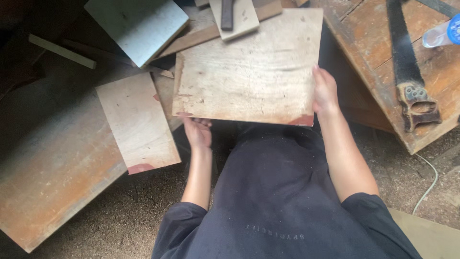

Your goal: The person uses a hand saw to cut a rectangular wooden board along a marked line, then separates the two pieces. They handle the cut pieces and a smaller wooden strip, measuring the strip with a metal ruler before beginning to saw it.

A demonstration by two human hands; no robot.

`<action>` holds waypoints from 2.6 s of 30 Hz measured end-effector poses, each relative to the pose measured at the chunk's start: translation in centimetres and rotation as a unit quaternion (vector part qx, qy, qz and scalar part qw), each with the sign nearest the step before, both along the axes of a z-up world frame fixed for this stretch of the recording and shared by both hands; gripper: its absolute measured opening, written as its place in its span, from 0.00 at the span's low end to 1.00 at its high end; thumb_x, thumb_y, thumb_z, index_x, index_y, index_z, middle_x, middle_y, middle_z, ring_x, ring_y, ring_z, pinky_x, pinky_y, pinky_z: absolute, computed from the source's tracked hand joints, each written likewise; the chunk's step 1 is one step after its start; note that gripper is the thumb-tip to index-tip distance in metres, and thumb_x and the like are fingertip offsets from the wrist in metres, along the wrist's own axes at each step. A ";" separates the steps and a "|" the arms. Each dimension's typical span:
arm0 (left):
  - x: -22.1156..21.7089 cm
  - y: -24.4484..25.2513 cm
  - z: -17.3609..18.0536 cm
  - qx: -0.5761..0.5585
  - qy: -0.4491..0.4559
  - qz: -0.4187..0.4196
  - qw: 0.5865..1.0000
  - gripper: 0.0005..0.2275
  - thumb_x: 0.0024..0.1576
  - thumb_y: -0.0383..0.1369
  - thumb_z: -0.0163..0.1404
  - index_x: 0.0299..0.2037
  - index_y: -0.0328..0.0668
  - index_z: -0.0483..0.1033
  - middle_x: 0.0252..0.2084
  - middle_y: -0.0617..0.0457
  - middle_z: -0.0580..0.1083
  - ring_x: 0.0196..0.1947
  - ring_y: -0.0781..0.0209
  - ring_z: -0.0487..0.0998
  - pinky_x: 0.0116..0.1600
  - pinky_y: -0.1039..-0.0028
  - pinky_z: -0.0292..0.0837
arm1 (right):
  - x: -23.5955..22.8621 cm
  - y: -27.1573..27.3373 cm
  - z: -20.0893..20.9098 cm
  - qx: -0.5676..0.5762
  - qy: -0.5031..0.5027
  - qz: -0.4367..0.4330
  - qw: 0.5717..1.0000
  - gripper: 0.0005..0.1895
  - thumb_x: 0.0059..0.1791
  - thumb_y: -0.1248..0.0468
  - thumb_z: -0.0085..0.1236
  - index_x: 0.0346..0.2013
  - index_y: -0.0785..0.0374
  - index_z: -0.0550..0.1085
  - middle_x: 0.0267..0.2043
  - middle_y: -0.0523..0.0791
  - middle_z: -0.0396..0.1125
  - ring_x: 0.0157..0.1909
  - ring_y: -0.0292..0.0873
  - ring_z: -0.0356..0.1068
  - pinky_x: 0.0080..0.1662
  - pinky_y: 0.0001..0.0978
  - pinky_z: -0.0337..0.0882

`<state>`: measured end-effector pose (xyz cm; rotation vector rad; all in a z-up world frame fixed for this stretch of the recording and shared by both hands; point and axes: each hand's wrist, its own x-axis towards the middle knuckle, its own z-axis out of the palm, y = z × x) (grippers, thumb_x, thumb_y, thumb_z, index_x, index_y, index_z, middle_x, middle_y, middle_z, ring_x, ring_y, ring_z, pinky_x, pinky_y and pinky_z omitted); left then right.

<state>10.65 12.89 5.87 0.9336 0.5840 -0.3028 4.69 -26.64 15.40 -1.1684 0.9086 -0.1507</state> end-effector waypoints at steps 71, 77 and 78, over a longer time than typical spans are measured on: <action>-16.2 -13.3 17.4 0.001 0.036 -0.163 0.986 0.12 0.63 0.28 0.52 0.53 0.31 0.70 0.44 0.48 0.78 0.41 0.62 0.80 0.27 0.82 0.59 | -17.0 -17.8 5.4 0.018 -0.153 0.056 0.986 0.32 0.54 0.61 0.48 0.68 0.81 0.64 0.64 0.56 0.67 0.63 0.45 0.69 0.66 0.32 0.66; -15.8 -14.0 17.2 0.000 0.052 -0.137 0.989 0.15 0.58 0.29 0.51 0.54 0.33 0.69 0.46 0.49 0.79 0.41 0.60 0.83 0.24 0.83 0.57 | -14.8 -19.1 3.2 0.063 -0.154 0.090 0.982 0.31 0.55 0.62 0.48 0.70 0.79 0.63 0.64 0.55 0.67 0.62 0.44 0.69 0.65 0.32 0.66; -15.7 -14.1 16.7 0.002 0.054 -0.138 0.989 0.16 0.58 0.28 0.52 0.55 0.33 0.68 0.46 0.49 0.78 0.42 0.59 0.83 0.24 0.83 0.57 | -14.4 -19.4 2.9 0.067 -0.161 0.102 0.979 0.31 0.55 0.62 0.48 0.70 0.79 0.62 0.65 0.55 0.67 0.63 0.44 0.69 0.65 0.32 0.66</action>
